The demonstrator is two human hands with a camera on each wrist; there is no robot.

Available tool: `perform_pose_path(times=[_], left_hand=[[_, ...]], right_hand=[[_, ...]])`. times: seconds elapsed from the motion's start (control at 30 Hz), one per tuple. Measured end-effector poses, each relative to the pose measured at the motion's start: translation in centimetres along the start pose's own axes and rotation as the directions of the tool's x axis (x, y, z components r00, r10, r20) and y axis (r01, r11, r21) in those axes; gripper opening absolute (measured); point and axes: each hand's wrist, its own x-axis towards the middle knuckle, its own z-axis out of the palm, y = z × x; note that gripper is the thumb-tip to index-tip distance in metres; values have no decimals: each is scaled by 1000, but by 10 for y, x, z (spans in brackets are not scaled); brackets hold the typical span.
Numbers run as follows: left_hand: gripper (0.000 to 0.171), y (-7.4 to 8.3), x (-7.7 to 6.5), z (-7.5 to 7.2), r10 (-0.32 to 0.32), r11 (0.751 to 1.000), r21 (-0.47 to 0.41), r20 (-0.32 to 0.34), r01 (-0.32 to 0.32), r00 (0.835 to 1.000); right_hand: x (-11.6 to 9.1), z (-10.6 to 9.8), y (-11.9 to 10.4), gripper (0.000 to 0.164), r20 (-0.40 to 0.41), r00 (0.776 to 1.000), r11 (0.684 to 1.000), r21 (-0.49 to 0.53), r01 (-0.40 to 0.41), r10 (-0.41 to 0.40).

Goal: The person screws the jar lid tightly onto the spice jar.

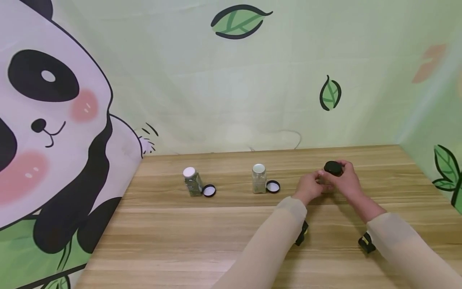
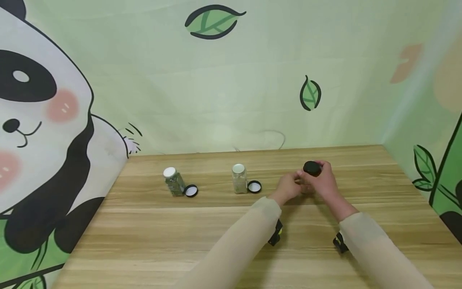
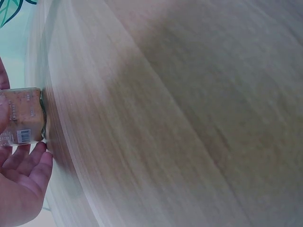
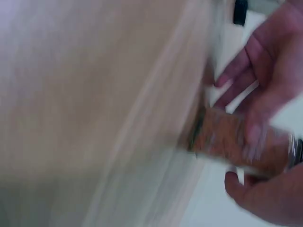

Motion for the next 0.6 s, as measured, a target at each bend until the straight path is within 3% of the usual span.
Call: perform_pose_path(times=[0.1,0.23,0.3,0.47,0.53,0.6], left_hand=[[58,2,-3,-2,-8,999,-32,12,9,1000],[60,3,-4,-3,-18,999,-44,19,19,1000],[59,3,-4,-3,-23,999,-33,17,23,1000],[58,3,-5,-1,-32,999,-9,11,32,999],[58,4,-5,-1,-35,999,-8,10,35,999],[58,5,-6,-2,-40,999,-1,13,40,999]], right_hand=[[8,-17,6,86,159,986,999,-17,46,-43],[20,-40,12,81,347,932,995,42,96,-104],[25,-50,15,78,399,908,992,67,108,-126],[35,-68,24,48,510,833,968,227,107,-212],[38,-72,25,47,546,809,963,254,87,-217],[40,-74,24,51,568,800,971,228,76,-196]])
